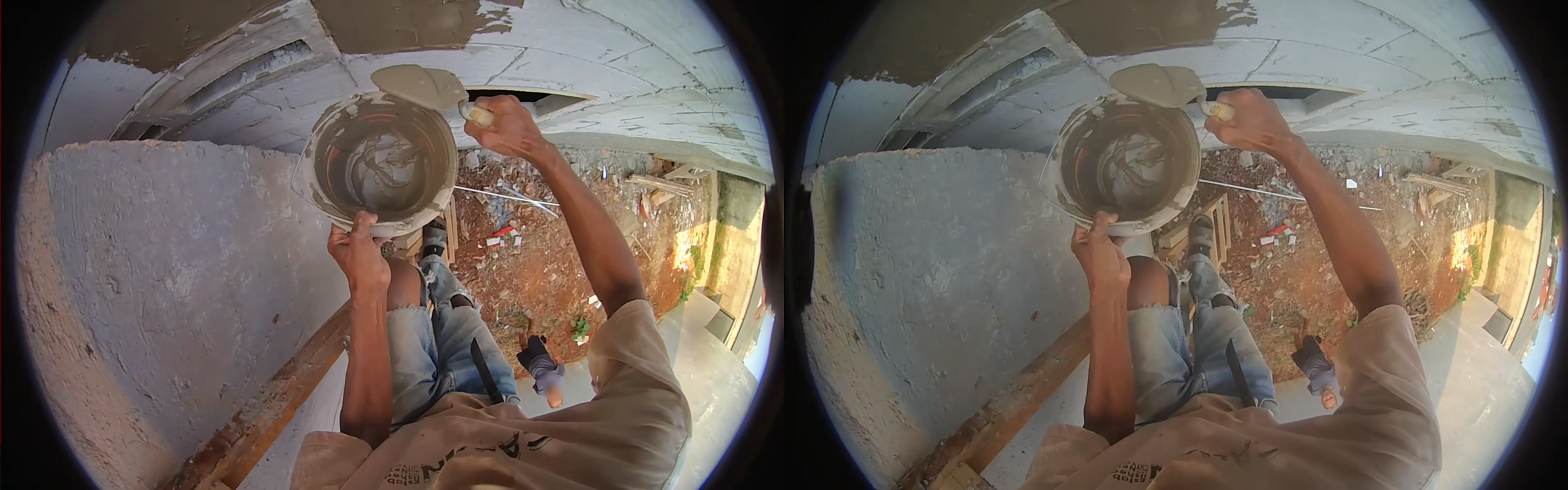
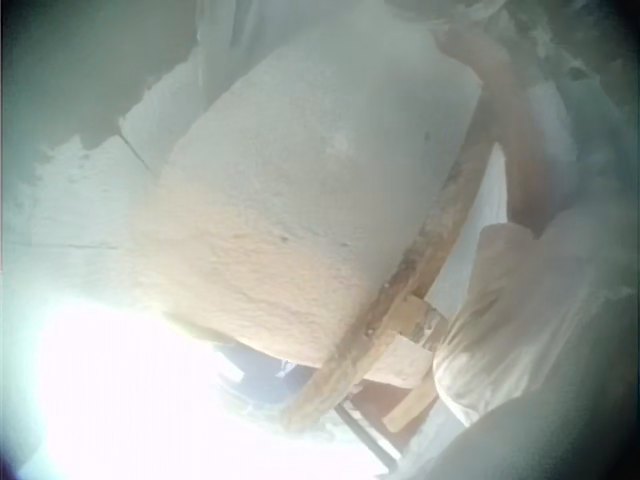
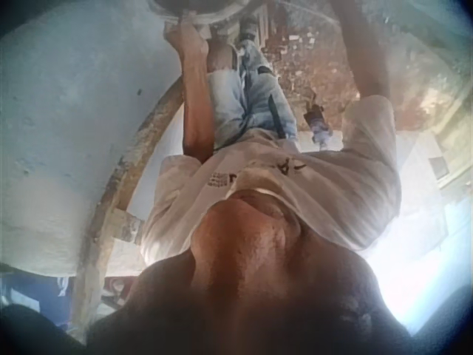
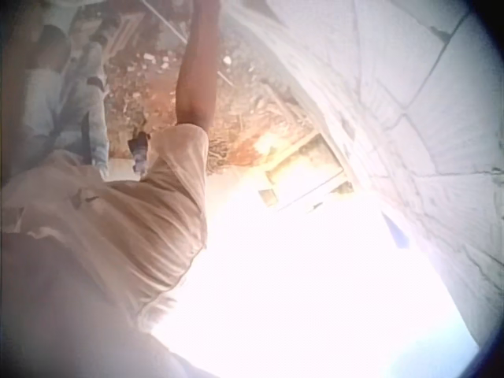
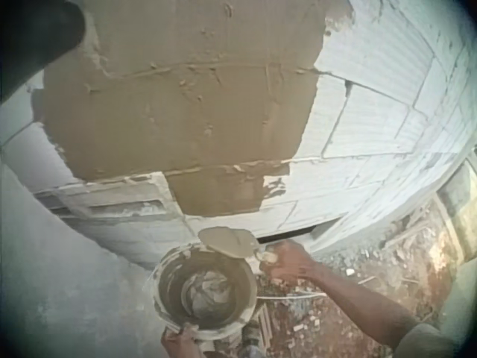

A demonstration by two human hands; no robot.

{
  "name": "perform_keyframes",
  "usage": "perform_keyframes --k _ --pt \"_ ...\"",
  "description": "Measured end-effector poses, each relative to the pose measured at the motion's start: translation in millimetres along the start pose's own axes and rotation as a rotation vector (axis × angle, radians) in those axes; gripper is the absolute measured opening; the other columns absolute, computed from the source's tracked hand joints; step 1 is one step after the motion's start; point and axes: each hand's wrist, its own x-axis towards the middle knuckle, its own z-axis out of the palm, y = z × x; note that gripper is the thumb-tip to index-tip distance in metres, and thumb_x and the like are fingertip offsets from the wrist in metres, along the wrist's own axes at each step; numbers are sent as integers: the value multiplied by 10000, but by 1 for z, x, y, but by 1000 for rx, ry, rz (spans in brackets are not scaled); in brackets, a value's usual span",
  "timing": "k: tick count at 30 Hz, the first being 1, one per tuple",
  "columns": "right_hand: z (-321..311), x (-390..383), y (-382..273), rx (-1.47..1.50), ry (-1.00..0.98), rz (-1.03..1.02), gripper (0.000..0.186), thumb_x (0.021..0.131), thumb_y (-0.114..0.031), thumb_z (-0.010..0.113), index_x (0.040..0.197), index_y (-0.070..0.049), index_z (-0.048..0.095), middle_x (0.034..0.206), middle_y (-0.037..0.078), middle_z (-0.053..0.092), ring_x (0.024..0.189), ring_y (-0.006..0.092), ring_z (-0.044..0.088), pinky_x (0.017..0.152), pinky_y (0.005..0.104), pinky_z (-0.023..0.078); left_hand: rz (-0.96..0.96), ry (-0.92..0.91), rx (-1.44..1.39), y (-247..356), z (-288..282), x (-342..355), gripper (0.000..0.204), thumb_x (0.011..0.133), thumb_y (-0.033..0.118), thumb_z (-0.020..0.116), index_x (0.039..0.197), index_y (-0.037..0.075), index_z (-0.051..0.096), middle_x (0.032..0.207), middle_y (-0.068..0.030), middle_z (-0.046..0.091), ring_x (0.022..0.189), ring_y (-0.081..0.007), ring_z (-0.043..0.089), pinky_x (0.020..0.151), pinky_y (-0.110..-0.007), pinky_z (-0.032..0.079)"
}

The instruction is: Apply plaster to a brick wall using a trowel and bucket.

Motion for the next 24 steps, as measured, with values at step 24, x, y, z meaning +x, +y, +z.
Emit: perform_keyframes --k 24 --pt "9 109 -7 -180 -162 -29 522 922 -478 642 1050 15 755 1071 300 733 1051 445 696 973 497 534 -68 234 53 -29 -38 44 206 816 -65 702 986 30 636 918 -35 677 740 -133 653 667 -324 630"
